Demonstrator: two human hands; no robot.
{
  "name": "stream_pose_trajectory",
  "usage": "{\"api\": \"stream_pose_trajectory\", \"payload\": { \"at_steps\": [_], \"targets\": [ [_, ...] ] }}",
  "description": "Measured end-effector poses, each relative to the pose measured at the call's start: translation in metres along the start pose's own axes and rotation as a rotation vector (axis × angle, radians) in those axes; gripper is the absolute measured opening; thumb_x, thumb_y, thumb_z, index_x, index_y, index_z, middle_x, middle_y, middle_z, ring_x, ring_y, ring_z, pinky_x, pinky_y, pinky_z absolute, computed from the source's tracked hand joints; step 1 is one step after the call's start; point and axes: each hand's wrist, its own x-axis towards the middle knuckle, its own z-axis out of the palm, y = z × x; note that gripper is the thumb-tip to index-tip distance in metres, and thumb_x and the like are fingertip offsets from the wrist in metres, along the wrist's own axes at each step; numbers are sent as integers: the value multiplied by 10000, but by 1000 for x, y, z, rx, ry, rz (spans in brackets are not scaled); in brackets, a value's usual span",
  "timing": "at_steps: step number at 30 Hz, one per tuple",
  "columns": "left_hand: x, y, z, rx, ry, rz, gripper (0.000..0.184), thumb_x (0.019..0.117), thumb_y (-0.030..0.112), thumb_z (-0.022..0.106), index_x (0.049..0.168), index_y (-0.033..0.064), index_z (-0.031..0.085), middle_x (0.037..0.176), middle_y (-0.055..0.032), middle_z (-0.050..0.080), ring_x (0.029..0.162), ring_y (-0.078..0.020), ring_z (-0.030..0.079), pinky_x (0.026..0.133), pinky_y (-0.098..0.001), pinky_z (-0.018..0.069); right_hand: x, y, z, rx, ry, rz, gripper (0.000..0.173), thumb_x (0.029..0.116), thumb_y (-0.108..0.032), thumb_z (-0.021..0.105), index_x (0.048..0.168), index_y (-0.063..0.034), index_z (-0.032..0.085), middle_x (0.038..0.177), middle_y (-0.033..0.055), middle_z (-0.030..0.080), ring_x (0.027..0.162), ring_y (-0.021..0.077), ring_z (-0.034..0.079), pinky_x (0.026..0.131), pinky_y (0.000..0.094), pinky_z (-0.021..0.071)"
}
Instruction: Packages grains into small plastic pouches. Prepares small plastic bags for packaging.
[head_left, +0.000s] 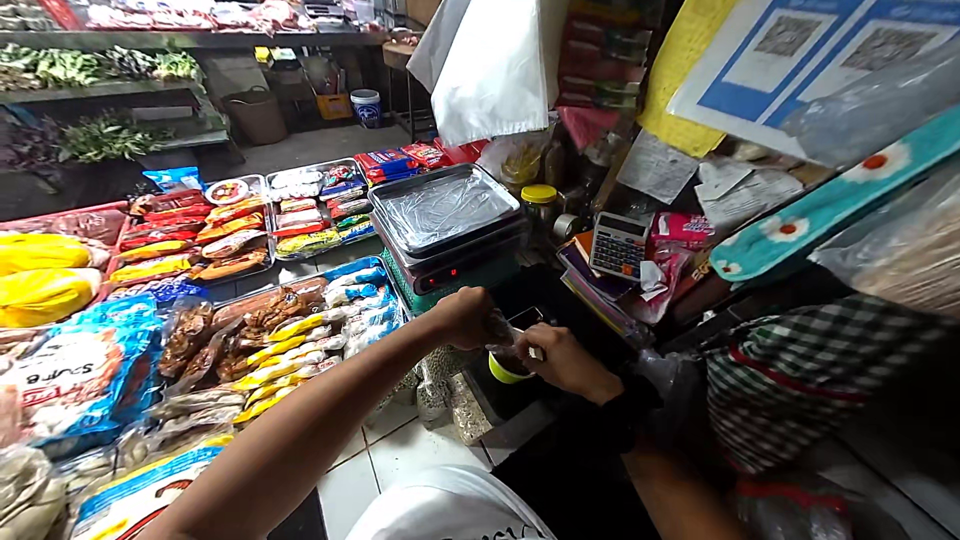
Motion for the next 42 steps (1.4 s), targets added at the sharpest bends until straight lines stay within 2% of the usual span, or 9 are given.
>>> {"api": "stream_pose_trajectory", "payload": {
  "at_steps": [4,9,13,15,19,24,28,33,42],
  "targets": [
    [1,14,-10,31,-7,39,426,929,420,750,924,1,674,852,-128,650,831,-279,631,762,-529,508,-4,-4,-20,116,15,136,309,826,-26,736,1112,19,630,998,120,705,802,167,685,734,320,573],
    [0,21,-15,42,20,60,400,923,407,761,930,15,681,852,-117,653,830,-269,635,763,-525,513,0,-8,-10,106,44,152,521,833,-114,800,1301,0,601,974,110,724,782,172,685,737,328,571],
    [-9,7,-12,17,58,78,420,917,404,769,935,-7,680,855,-131,655,829,-268,635,775,-506,515,5,-3,-2,116,70,94,289,885,-216,770,1036,27,731,934,144,721,847,205,681,809,379,553],
    [-17,-8,-4,-12,89,87,453,915,421,765,918,-23,673,839,-134,649,806,-258,626,770,-484,510,9,3,-2,162,68,68,269,898,-255,759,951,9,751,912,119,709,839,164,655,793,342,533],
    [-31,-46,25,-151,204,100,435,910,407,762,901,-22,685,829,-126,676,793,-225,652,771,-459,521,19,7,-7,368,55,68,230,957,-223,696,1039,-9,705,949,46,713,835,50,653,787,247,547],
    [-38,-80,69,-380,362,73,422,899,407,754,883,-8,682,787,-73,682,737,-148,658,744,-396,543,42,-25,-17,717,82,44,151,1027,-31,509,1160,1,575,1167,101,692,1004,187,722,779,367,647],
    [-42,-91,90,-527,438,54,377,885,383,769,885,13,697,762,-32,680,695,-87,643,708,-342,546,74,-66,-22,771,132,-122,128,982,38,565,1049,6,668,904,38,748,683,119,728,610,285,643],
    [-44,-101,102,-591,525,79,354,868,371,788,898,27,710,793,-19,702,737,-49,660,744,-304,559,101,-106,-34,546,-42,-197,133,946,49,620,1020,22,727,868,39,756,693,73,723,688,244,640],
    [-27,-114,124,-773,683,250,244,875,258,771,896,28,694,779,36,689,725,18,643,738,-211,559,122,-137,-39,-59,35,-617,116,862,-15,698,900,-52,802,815,53,727,736,97,677,693,231,556]
  ]
}}
